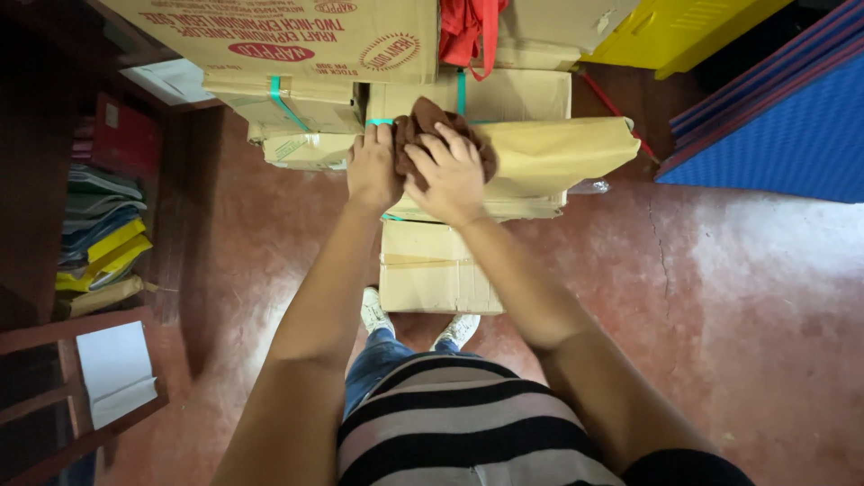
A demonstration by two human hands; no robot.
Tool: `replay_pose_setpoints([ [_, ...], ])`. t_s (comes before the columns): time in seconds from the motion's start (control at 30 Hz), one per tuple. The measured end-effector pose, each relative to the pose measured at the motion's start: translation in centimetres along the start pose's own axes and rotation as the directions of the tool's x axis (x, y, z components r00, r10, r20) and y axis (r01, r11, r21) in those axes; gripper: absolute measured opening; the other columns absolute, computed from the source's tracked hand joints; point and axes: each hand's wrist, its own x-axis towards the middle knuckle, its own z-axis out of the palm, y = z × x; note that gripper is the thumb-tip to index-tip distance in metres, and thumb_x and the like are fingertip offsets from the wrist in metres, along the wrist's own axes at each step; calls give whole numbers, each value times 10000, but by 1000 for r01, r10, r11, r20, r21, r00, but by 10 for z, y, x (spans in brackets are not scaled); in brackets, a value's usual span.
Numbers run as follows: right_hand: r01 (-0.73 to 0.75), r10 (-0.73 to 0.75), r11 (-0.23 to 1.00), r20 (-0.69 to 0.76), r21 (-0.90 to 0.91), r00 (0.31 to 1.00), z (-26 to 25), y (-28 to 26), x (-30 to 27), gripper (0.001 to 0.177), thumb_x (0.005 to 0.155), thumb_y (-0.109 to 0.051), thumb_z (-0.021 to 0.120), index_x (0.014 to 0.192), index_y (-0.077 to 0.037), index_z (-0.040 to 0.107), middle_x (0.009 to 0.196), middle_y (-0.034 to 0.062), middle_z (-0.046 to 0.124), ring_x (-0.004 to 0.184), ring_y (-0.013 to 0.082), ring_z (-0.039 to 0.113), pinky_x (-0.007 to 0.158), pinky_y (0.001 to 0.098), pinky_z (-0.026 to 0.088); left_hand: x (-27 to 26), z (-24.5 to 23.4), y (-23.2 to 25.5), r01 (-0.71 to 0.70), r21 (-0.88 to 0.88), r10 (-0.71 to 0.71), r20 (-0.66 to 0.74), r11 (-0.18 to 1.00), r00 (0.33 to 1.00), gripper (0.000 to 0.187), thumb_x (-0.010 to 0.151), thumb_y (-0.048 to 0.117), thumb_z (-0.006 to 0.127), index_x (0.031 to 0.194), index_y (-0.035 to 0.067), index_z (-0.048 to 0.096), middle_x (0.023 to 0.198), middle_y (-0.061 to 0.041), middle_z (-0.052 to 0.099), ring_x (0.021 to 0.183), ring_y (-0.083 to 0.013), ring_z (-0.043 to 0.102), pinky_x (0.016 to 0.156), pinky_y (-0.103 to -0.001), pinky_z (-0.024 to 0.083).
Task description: Wiping down a binder and large envelopes with a cloth in a storage area.
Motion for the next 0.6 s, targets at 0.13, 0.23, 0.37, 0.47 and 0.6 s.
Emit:
replay_pose_setpoints([
  [0.13, 153, -149, 987, 62, -55, 987, -24, 64, -16, 482, 741, -462, 670, 1177, -263, 724, 1130, 53, 672, 1203, 354, 593, 858, 528, 498, -5, -21, 9, 6, -76, -2, 53, 997, 999, 820, 655, 320, 951, 1262, 120, 437, 1289, -106, 495, 1252, -390, 530, 1069, -559, 475],
  [0.23, 60, -51, 988, 66, -142, 997, -50, 123, -41, 503, 722, -417, 706, 1184, -218, 722, 1131, 79, 661, 1208, 382, 577, 911, 550, 461, 1, -26, 14, 29, -151, -15, 87, 988, 996, 825, 661, 301, 951, 1277, 126, 432, 1294, -100, 481, 1258, -403, 530, 1046, -570, 494],
  [0.37, -212, 213, 943, -25, -256, 977, -74, 173, -73, 547, 768, -373, 687, 1284, -192, 679, 1281, 123, 569, 1328, 407, 434, 1033, 577, 335, 1, -33, 17, 63, -255, -35, 116, 965, 993, 832, 655, 230, 958, 1266, 111, 407, 1306, -122, 448, 1272, -448, 514, 1038, -564, 518],
  [0.47, -324, 292, 946, -355, -33, 888, -86, 206, -84, 711, 671, -220, 759, 1337, -37, 594, 1234, 194, 498, 1237, 430, 462, 1069, 544, 338, 0, -27, 13, 57, -296, -39, 65, 954, 997, 937, 579, 265, 1002, 1316, 119, 442, 1343, -150, 460, 1255, -478, 546, 1062, -556, 513],
  [0.6, -536, 651, 750, -285, 388, 704, -102, 201, -101, 1048, 715, 35, 892, 1602, -179, 378, 1552, 134, 187, 1506, 299, 187, 1293, 468, 89, -26, -53, 33, 126, -454, -136, 11, 882, 991, 1187, 611, 110, 988, 1545, 133, 256, 1488, -231, 380, 1277, -552, 536, 1109, -615, 481],
])
